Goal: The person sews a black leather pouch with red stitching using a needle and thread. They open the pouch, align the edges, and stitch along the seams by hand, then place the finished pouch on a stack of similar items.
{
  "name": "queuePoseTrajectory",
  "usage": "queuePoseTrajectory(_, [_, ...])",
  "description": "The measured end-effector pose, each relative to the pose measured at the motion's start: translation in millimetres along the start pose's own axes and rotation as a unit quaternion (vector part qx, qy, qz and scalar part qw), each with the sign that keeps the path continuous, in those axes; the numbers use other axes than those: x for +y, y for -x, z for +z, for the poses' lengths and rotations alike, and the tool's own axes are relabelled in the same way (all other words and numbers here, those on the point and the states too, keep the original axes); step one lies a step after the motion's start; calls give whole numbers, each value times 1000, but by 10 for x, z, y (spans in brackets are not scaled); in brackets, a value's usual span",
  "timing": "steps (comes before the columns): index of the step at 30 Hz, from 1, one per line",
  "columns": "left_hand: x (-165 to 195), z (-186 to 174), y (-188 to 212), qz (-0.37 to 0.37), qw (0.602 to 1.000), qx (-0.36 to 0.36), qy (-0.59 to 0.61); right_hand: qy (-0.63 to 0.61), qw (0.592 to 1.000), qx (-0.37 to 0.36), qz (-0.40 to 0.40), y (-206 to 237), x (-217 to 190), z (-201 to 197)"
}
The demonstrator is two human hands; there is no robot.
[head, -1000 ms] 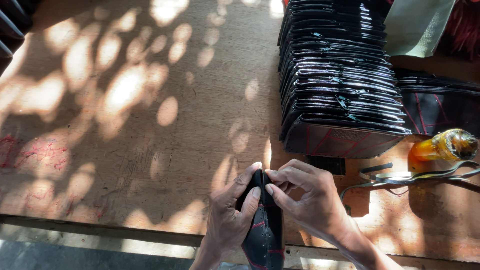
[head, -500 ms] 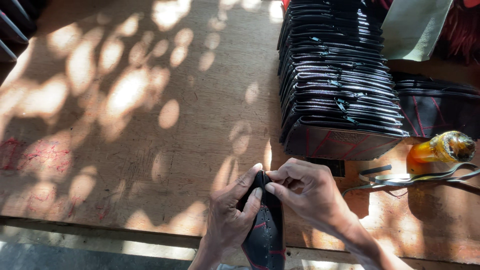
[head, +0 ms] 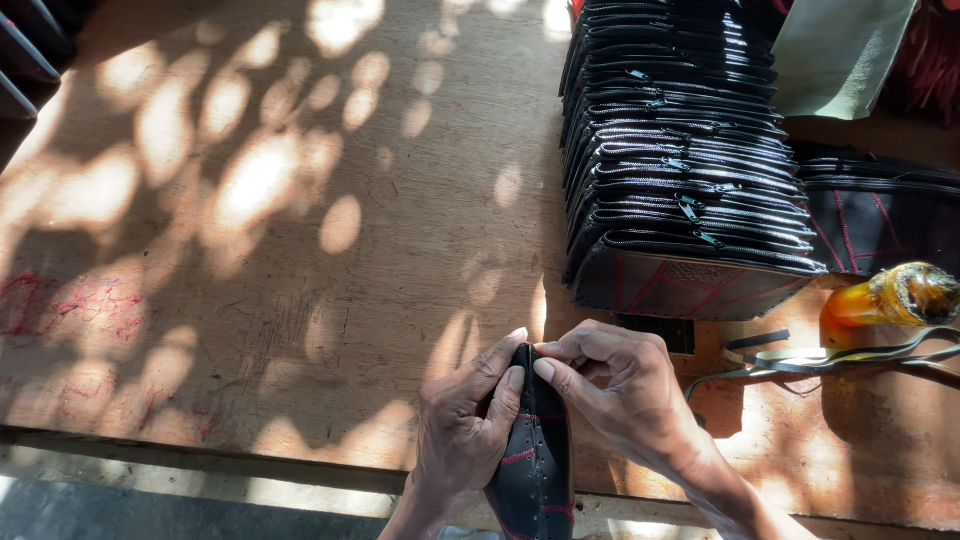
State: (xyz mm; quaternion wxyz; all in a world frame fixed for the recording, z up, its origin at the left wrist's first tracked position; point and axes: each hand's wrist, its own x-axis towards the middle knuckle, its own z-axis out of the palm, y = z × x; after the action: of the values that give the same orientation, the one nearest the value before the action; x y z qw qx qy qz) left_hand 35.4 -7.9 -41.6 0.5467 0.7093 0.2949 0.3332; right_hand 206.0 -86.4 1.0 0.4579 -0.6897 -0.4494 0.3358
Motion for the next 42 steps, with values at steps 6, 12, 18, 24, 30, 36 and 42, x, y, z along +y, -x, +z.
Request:
queuePoseTrajectory(6, [16,1,-4,-14,1000,0,-6,44,998,30,-24,24,-7,57])
queuePoseTrajectory(12, [25,14,-10,21,1000,13,-14,52,993,36,-99,28,5,60])
queuePoseTrajectory(18, [39,63,-23,21,998,45,38,74,994,27,-77,23,1,69])
queuePoseTrajectory(24, [28,97,-32,-51,996,45,60,-36,999,1,1,-23,-18,5])
queuePoseTrajectory(30, [-29,83,-32,-12,991,52,122,7,1000,8,14,-29,-9,19])
queuePoseTrajectory(36, [-49,14,-29,-23,991,19,133,20,999,23,-42,-34,-3,45])
queuePoseTrajectory(42, [-4,-5,-56,5,994,16,109,23,998,27,-48,-26,11,68])
